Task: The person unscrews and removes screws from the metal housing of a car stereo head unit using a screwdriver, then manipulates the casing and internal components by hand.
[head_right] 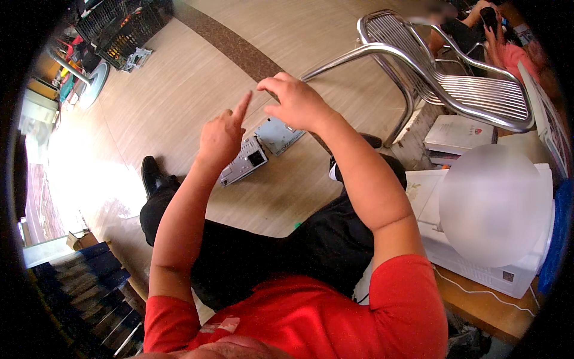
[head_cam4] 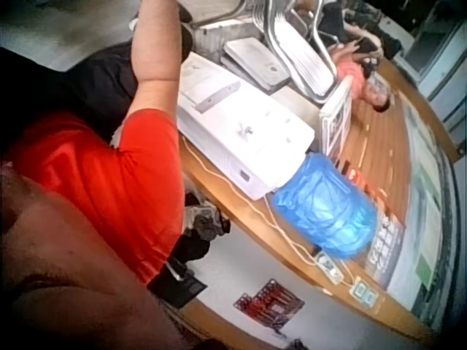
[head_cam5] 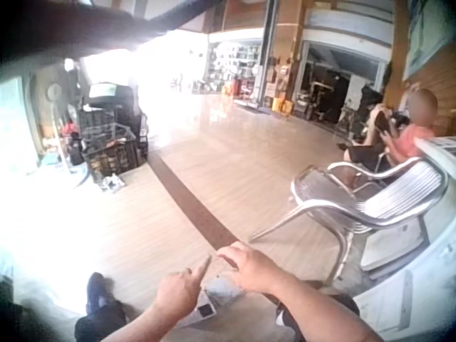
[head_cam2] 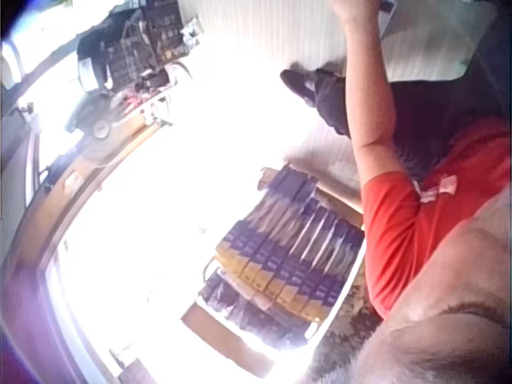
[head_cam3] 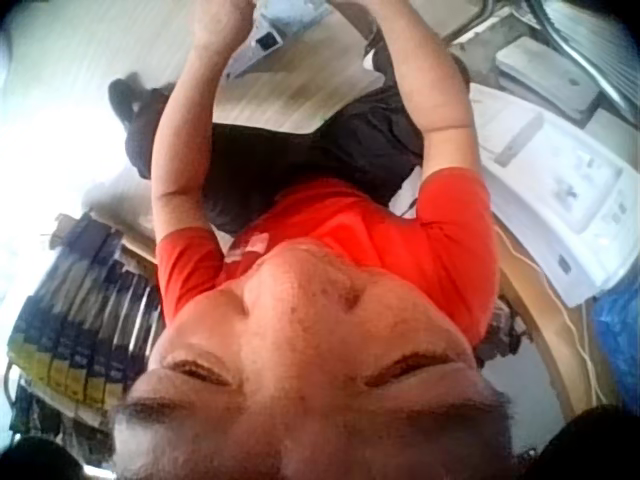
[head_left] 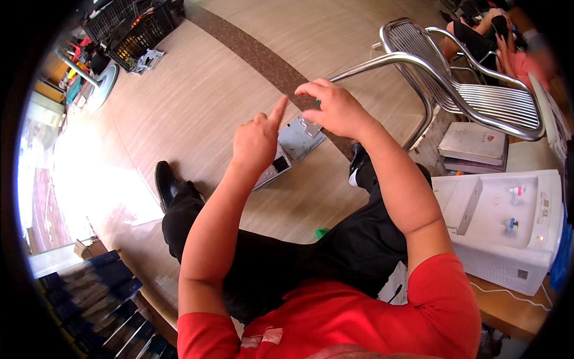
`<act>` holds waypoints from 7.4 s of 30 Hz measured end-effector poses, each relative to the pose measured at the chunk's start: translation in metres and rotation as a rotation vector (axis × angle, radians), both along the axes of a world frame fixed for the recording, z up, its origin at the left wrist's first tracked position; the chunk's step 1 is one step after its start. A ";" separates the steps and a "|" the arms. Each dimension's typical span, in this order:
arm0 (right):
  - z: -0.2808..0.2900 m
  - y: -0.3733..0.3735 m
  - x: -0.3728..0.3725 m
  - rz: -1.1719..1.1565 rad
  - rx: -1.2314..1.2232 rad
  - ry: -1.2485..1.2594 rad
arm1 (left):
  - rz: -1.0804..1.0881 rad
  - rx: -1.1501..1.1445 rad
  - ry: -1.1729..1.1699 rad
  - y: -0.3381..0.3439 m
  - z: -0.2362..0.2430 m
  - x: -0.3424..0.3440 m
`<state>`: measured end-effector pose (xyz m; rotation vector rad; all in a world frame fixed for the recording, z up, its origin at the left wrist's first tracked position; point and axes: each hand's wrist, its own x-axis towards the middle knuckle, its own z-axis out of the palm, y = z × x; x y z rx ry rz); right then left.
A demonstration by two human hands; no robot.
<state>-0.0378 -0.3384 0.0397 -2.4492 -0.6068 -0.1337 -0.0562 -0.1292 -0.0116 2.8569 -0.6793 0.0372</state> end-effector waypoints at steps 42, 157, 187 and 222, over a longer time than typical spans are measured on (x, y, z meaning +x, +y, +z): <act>0.047 -0.009 -0.017 0.291 0.095 0.409 | -0.144 -0.053 0.334 0.010 0.006 -0.009; -0.260 -0.028 0.024 -0.214 -0.601 0.533 | 0.091 -0.122 0.411 0.106 0.030 -0.015; -0.426 -0.041 0.027 -0.577 -0.195 0.782 | 0.069 0.102 0.579 0.060 -0.006 0.030; -0.017 0.020 -0.033 -0.068 -0.169 0.235 | -0.065 0.189 0.541 0.071 -0.059 -0.003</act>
